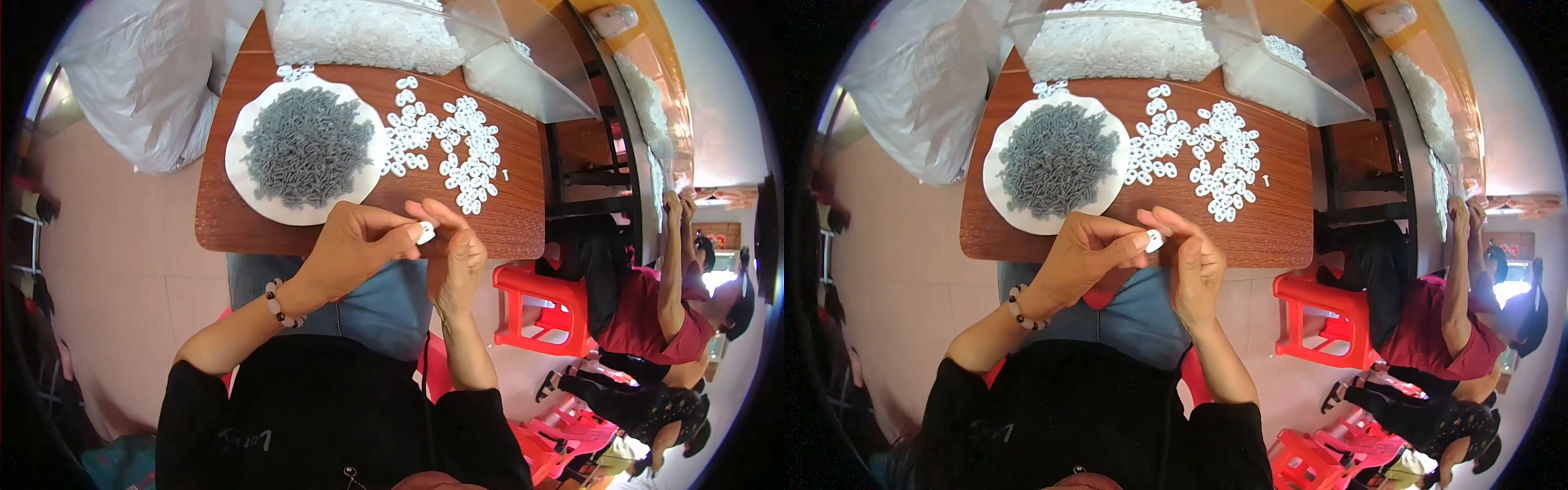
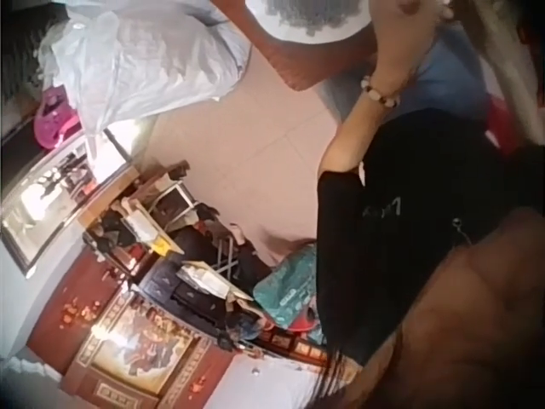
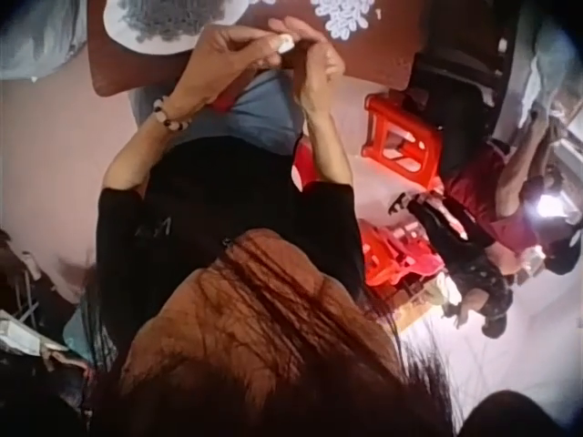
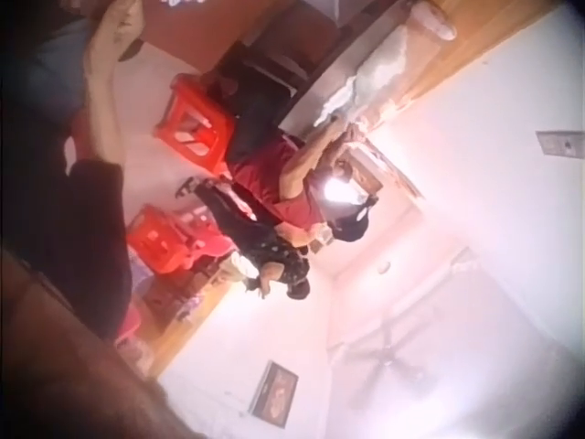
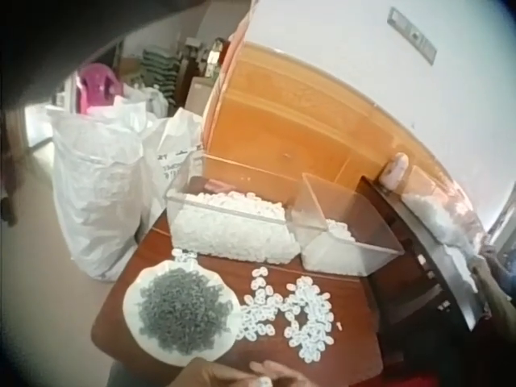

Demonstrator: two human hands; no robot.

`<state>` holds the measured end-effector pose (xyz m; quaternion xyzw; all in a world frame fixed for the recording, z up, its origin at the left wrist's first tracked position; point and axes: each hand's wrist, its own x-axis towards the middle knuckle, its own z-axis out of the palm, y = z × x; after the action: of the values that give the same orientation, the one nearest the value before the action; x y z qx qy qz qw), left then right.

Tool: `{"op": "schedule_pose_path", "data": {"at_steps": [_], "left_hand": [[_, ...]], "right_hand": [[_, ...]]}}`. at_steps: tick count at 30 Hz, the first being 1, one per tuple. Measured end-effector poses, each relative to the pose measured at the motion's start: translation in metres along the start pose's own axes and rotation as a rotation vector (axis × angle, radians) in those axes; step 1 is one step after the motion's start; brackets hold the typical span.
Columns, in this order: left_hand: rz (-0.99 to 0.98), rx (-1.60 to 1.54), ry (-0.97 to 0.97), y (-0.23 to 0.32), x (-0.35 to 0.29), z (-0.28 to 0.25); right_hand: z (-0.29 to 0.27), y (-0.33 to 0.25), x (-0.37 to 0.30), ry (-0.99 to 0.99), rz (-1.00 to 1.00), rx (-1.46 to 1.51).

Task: Manually assembling small white plastic components by attaching grey rubber loops to them.

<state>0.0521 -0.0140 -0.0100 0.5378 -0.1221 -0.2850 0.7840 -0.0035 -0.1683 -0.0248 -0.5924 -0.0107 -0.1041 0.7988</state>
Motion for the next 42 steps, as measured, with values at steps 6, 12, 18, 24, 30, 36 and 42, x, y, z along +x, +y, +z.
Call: {"op": "schedule_pose_path", "data": {"at_steps": [6, 12, 18, 24, 30, 36, 42], "left_hand": [[0.166, 0.453, 0.076, 0.045, 0.039, 0.012], [1.172, 1.056, 0.178, 0.115, 0.185, 0.066], [0.726, 1.830, 0.363, 0.130, 0.281, 0.104], [0.749, 1.814, 0.406, 0.086, 0.275, 0.076], [0.809, 1.486, 0.142, 0.100, 0.248, 0.069], [0.920, 1.087, 0.079, 0.070, 0.112, 0.044], [0.468, 0.741, -0.072, 0.002, -0.021, 0.009]], "right_hand": [[-0.019, -0.017, 0.006, 0.237, -0.116, -0.084], [-0.028, -0.044, 0.002, 0.217, -0.205, -0.146], [-0.038, -0.059, 0.000, 0.279, -0.217, -0.118], [-0.051, -0.060, 0.007, 0.338, -0.235, -0.165], [-0.057, -0.041, 0.025, 0.325, -0.099, -0.312], [-0.057, -0.022, 0.064, 0.181, -0.168, -0.947], [-0.046, -0.010, 0.108, -0.012, -0.263, -1.433]]}}
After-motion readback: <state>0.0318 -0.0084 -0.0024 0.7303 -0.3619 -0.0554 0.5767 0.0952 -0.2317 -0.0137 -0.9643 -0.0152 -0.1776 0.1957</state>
